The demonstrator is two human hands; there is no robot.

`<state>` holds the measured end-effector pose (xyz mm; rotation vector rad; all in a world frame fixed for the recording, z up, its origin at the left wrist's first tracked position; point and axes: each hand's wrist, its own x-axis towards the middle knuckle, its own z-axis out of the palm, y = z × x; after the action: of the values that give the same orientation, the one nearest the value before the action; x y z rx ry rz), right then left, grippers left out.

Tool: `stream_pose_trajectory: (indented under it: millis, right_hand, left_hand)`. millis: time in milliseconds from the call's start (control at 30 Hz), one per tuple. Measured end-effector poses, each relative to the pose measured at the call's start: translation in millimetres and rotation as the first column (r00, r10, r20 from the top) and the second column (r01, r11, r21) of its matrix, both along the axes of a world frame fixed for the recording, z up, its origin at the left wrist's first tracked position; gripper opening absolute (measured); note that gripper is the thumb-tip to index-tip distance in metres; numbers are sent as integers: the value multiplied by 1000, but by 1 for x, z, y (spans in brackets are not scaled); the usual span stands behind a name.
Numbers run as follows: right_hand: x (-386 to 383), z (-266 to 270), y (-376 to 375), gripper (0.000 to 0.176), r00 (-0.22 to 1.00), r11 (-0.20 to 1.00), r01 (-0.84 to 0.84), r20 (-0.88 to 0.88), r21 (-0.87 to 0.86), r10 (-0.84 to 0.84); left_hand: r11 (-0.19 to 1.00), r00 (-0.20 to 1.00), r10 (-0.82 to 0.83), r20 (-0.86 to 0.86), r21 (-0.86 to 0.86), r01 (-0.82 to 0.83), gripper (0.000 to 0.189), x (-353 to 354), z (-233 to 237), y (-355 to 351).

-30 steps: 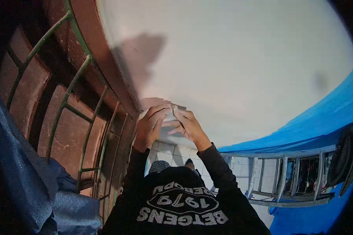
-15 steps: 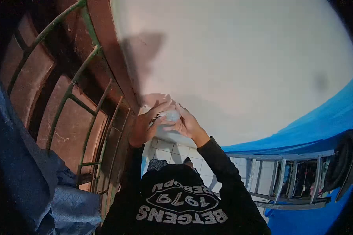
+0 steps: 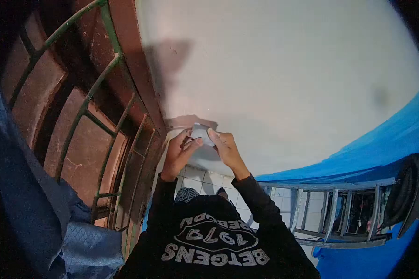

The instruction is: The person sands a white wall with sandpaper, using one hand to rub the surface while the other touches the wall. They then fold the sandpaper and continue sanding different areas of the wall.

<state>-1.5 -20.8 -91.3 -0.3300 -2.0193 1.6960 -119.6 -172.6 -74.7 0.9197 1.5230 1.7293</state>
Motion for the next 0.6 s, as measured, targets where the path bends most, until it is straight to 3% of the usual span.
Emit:
stream_pose_trajectory:
  millis: [33,100,133,167,200,233,267,400,500,533,600]
  right_hand:
    - [0,-6,-2,47,1000,1000,2,0,2,-2]
    - [0,-10,-9,44,998,985,-47,39,-166,54]
    - [0,-9,-13,50,995,976,-86,36,-198,95]
    - [-2,-8,-19,50,995,976,-86,35,-199,95]
    - [-8,23,-37,51,1000,875,18,24,-484,-7]
    - [-11,40,-46,53,993,682,106,45,-724,-107]
    - [-5,21,-30,59,999,726,-8,27,-688,37]
    - [-6,38,-32,57,997,739,-3,51,-673,52]
    - [-2,20,-21,51,998,775,-29,22,-631,56]
    - [1,8,-11,45,998,905,-19,47,-425,42]
    - [10,3,5,40,998,982,-12,66,-191,25]
  left_hand:
    - [1000,1000,-2,0,2,2,45,2,-3,1]
    - [987,984,74,161,129,-95,41,11,-10,6]
    - [987,984,75,161,131,-96,41,16,-12,9]
    - [980,960,90,265,146,-132,40,21,-13,11]
    - [973,924,102,368,156,-170,39,24,-14,11]
    - [973,924,103,368,154,-170,39,23,-14,11]
    - [974,943,101,316,161,-158,40,22,-11,11]
    - [978,975,37,219,195,-81,45,21,-1,9]
    - [993,941,-9,337,116,-33,49,16,-11,5]
    - [993,941,-4,338,115,-37,49,15,-14,4]
    - [990,983,28,181,128,-52,50,14,-20,4]
